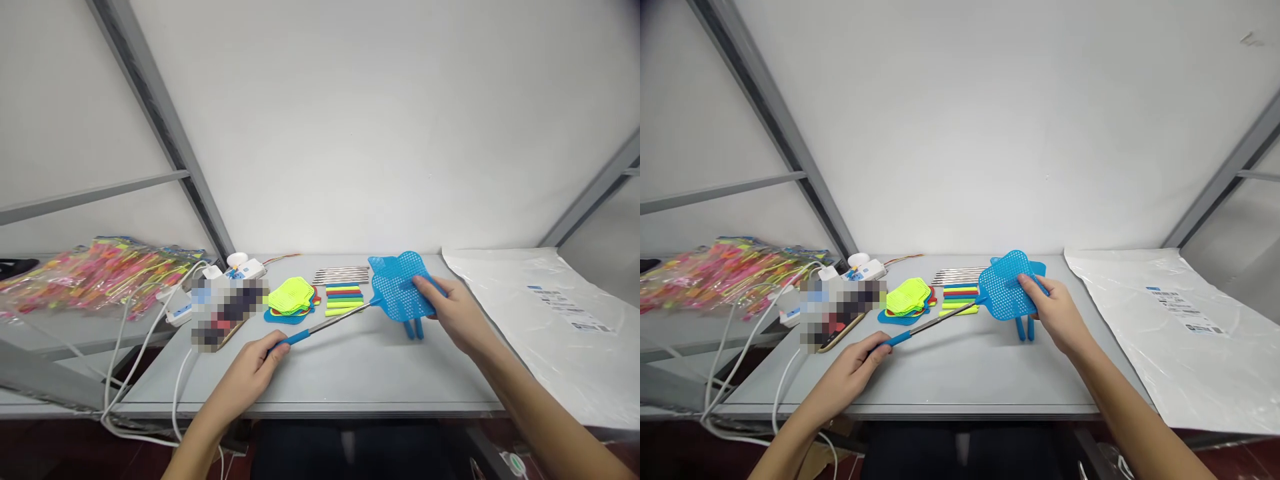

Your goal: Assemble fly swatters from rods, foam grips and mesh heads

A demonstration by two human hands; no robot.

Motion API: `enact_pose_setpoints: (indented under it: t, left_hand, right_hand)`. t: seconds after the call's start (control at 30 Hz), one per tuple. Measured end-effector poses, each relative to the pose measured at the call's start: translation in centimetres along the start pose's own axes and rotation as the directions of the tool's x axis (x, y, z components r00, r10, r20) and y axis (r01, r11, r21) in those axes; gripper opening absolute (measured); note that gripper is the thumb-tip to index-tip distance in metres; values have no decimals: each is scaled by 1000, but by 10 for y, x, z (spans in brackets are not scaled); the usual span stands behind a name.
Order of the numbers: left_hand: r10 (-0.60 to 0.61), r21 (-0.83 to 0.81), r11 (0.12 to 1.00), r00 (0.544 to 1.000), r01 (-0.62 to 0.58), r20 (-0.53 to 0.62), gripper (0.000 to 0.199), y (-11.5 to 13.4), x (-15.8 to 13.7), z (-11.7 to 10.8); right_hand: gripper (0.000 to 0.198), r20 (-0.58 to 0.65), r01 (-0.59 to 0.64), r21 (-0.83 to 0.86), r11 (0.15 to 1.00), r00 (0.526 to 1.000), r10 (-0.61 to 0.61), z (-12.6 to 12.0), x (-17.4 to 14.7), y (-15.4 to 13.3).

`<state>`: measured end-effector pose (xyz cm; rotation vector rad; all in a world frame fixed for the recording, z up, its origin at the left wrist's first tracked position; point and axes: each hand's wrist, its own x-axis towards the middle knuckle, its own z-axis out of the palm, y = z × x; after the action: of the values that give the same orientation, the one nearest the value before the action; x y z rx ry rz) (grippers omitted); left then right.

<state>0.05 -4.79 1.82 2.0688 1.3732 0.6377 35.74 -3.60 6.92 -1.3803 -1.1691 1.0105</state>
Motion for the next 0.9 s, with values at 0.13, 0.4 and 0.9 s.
enact_pose_setpoints:
  t: [0.13,0.4,0.9]
  left_hand:
    - [30,10,1000,999,-30,30,33,11,8,2]
    - [8,-64,998,994,-1,113,33,30,24,-5]
    - [364,-25,929,901,-369,235,32,146,95,134]
  right_hand:
    - [45,94,55,-80,995,994,-48,12,-13,5]
    - [41,159,-83,248,965,986,44,0,-2,17]
    - [45,-13,32,-358,933,999,-39,-51,6,49]
